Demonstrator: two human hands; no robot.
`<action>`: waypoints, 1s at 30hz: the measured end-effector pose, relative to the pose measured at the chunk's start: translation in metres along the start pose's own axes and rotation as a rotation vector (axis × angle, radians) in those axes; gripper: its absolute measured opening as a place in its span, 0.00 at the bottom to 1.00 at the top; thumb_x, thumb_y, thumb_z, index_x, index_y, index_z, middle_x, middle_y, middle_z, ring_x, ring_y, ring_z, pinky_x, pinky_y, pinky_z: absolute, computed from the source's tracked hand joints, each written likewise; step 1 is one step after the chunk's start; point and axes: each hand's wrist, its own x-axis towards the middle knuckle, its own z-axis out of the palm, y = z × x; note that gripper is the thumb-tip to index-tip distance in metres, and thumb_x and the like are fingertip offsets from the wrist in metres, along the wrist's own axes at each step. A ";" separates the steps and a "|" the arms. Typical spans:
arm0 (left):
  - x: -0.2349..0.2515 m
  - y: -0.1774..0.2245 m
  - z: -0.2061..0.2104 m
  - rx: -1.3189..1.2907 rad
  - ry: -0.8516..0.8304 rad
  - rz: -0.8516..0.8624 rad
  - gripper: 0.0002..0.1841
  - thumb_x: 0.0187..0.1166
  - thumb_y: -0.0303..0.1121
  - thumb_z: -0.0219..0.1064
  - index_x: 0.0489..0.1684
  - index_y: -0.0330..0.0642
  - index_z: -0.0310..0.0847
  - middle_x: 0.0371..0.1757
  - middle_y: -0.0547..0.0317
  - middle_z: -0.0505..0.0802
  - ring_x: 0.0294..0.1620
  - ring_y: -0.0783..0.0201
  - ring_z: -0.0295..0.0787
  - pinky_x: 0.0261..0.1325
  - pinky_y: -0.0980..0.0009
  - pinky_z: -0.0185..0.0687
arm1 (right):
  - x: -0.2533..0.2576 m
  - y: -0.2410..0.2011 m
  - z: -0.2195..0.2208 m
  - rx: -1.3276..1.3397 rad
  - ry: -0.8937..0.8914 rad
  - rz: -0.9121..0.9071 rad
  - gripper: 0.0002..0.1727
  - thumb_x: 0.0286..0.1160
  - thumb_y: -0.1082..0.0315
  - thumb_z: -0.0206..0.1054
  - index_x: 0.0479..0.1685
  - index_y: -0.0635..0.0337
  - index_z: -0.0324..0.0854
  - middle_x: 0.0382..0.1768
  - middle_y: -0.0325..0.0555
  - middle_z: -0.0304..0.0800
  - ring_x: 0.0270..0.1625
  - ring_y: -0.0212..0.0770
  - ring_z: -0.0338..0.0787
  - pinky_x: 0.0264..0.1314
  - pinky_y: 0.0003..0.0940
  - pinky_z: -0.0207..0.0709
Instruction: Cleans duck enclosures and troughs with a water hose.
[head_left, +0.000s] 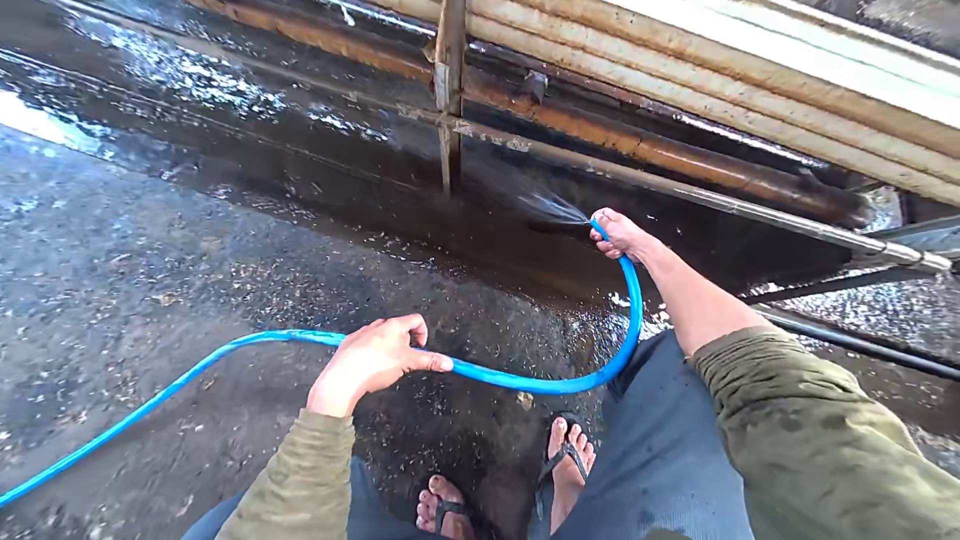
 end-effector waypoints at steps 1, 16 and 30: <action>0.005 0.006 0.003 0.003 0.002 -0.002 0.34 0.64 0.67 0.76 0.57 0.50 0.85 0.39 0.53 0.89 0.46 0.49 0.86 0.56 0.41 0.77 | -0.009 0.006 -0.013 -0.008 0.066 0.048 0.16 0.98 0.54 0.39 0.70 0.49 0.63 0.28 0.36 0.74 0.13 0.25 0.58 0.12 0.21 0.56; 0.036 0.068 0.045 -0.030 -0.021 0.022 0.33 0.71 0.70 0.67 0.52 0.47 0.87 0.44 0.46 0.91 0.51 0.43 0.87 0.54 0.35 0.75 | -0.104 0.111 -0.127 -0.254 0.452 0.758 0.12 0.91 0.66 0.44 0.37 0.58 0.68 0.15 0.34 0.58 0.11 0.27 0.57 0.13 0.21 0.55; 0.016 0.061 0.034 -0.043 -0.126 0.003 0.33 0.70 0.70 0.68 0.51 0.47 0.85 0.41 0.50 0.89 0.47 0.48 0.85 0.53 0.40 0.75 | -0.062 0.080 -0.078 -0.127 0.099 0.590 0.12 0.96 0.60 0.42 0.56 0.52 0.70 0.23 0.35 0.70 0.10 0.22 0.58 0.09 0.16 0.51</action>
